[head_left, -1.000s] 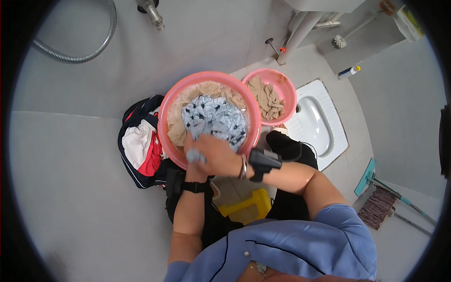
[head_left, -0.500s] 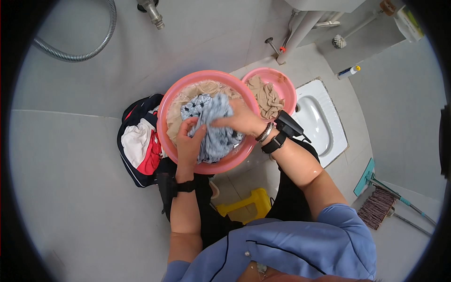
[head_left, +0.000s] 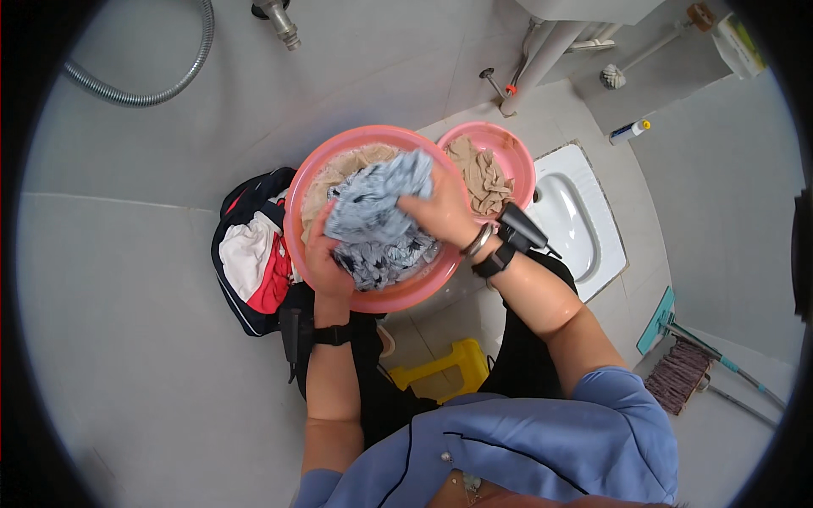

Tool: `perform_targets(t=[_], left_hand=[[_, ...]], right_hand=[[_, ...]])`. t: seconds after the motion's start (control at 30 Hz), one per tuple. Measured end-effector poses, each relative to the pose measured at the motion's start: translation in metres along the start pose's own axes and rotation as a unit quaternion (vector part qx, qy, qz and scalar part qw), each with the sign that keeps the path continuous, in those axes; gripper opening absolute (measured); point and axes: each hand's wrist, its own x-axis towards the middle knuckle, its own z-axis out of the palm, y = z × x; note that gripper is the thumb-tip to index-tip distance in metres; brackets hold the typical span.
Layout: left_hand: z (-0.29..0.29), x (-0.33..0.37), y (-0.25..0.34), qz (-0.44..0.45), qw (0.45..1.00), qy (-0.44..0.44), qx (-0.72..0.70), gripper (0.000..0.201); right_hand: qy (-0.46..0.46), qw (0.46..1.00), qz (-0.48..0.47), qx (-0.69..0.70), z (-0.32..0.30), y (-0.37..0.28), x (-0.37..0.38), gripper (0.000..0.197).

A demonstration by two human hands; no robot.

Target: Washing clothes by hand in a bucket in a bathroom.

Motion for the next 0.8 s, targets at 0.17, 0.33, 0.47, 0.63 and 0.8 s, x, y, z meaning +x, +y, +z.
perform_targets(t=[0.17, 0.33, 0.47, 0.63, 0.8], left_hand=[[-0.030, -0.004, -0.033, -0.068, 0.918, -0.020, -0.389, 0.045], [0.015, -0.012, -0.053, -0.164, 0.904, 0.020, -0.395, 0.034], [0.021, -0.012, -0.043, -0.244, 0.921, 0.163, -0.256, 0.033], [-0.025, -0.023, -0.068, -0.153, 0.909, -0.022, -0.387, 0.033], [0.015, -0.014, -0.044, -0.251, 0.926, 0.119, -0.255, 0.032]], right_hand=[[0.001, 0.932, -0.288, -0.221, 0.071, 0.003, -0.046, 0.037], [0.060, 0.934, -0.180, -0.302, 0.053, 0.039, -0.012, 0.025], [0.063, 0.940, -0.130, -0.309, 0.056, 0.040, -0.014, 0.023], [-0.004, 0.923, -0.250, -0.294, 0.070, 0.030, -0.043, 0.030], [0.108, 0.931, -0.164, -0.309, 0.038, 0.038, -0.003, 0.030]])
